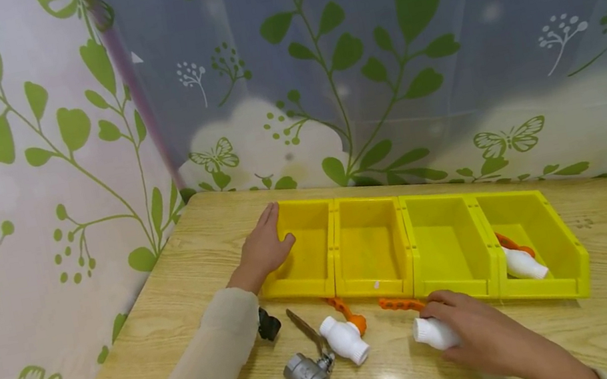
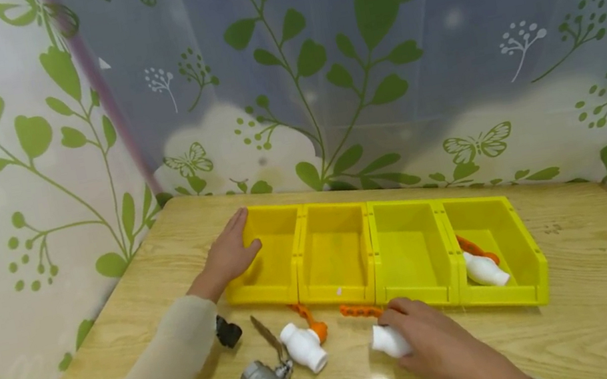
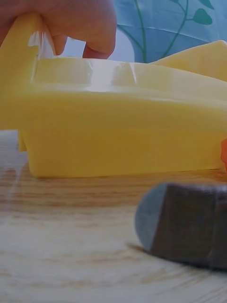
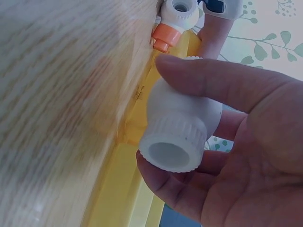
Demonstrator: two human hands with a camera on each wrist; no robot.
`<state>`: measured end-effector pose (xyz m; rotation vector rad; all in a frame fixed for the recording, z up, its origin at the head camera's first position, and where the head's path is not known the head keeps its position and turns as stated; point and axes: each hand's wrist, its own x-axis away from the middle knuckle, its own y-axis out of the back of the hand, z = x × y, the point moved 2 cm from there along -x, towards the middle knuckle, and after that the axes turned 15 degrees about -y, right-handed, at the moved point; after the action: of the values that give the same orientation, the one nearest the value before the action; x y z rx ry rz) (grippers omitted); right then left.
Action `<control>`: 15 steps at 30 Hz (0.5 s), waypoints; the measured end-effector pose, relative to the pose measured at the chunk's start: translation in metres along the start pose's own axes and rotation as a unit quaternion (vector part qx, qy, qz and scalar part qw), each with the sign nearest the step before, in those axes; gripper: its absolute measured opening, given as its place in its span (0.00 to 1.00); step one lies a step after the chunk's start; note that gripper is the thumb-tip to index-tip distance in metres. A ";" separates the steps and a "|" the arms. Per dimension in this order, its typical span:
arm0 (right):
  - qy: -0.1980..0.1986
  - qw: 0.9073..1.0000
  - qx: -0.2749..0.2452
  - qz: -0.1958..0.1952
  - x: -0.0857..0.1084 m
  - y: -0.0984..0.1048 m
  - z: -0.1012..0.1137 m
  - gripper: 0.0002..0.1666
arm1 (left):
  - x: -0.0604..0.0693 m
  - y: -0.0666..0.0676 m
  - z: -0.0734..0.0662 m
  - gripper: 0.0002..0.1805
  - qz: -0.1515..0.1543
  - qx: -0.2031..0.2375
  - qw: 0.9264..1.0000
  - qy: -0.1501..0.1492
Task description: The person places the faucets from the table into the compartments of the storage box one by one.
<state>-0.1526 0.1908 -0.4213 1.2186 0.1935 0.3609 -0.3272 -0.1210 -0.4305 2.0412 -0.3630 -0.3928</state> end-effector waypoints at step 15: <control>-0.012 1.000 0.004 0.013 -0.001 0.002 0.003 0.28 | -0.003 0.004 -0.006 0.39 0.000 -0.063 0.998 0.001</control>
<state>-0.1528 0.1883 -0.4185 1.2334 0.1583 0.3688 -0.3277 -0.1174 -0.4240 1.9187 -0.3281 -0.4030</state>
